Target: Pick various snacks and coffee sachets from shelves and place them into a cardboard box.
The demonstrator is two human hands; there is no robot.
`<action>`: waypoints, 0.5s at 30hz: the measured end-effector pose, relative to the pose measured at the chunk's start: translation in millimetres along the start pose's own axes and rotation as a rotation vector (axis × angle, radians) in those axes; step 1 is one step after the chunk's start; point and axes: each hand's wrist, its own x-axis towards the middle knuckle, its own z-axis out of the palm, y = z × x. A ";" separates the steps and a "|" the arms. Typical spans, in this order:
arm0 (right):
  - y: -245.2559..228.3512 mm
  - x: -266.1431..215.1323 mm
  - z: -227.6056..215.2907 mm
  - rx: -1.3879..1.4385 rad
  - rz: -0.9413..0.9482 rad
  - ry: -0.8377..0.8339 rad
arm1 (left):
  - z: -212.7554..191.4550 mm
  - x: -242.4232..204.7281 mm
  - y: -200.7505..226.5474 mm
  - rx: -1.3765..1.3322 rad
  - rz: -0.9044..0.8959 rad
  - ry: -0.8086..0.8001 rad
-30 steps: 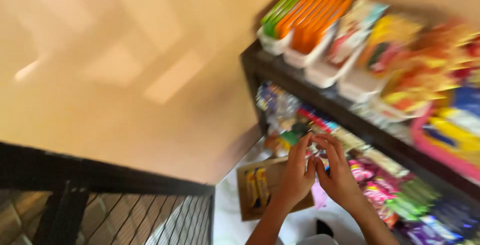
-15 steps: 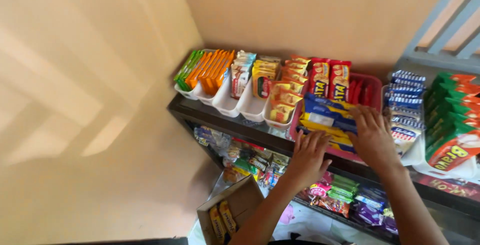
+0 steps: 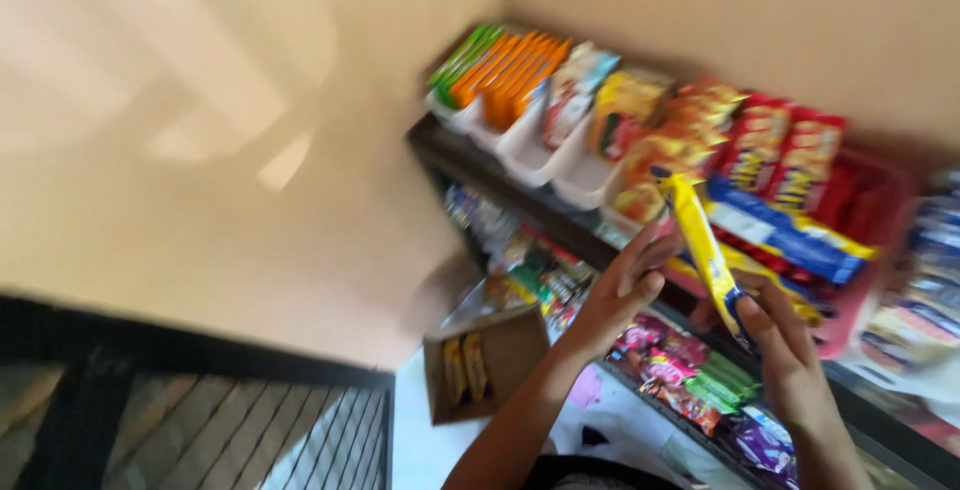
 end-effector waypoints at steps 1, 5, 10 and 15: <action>23.3 4.2 9.7 0.005 0.020 -0.054 | -12.2 -10.4 -2.3 0.008 0.007 0.056; 62.1 15.3 72.8 0.549 0.519 -0.386 | -55.2 -56.4 -2.7 -0.036 -0.080 0.268; 126.5 20.1 141.1 -0.142 0.581 -0.380 | -132.9 -133.2 -14.8 0.275 -0.125 0.633; 248.4 17.9 224.1 -0.134 0.379 -0.663 | -227.1 -223.1 -64.9 0.282 -0.319 0.728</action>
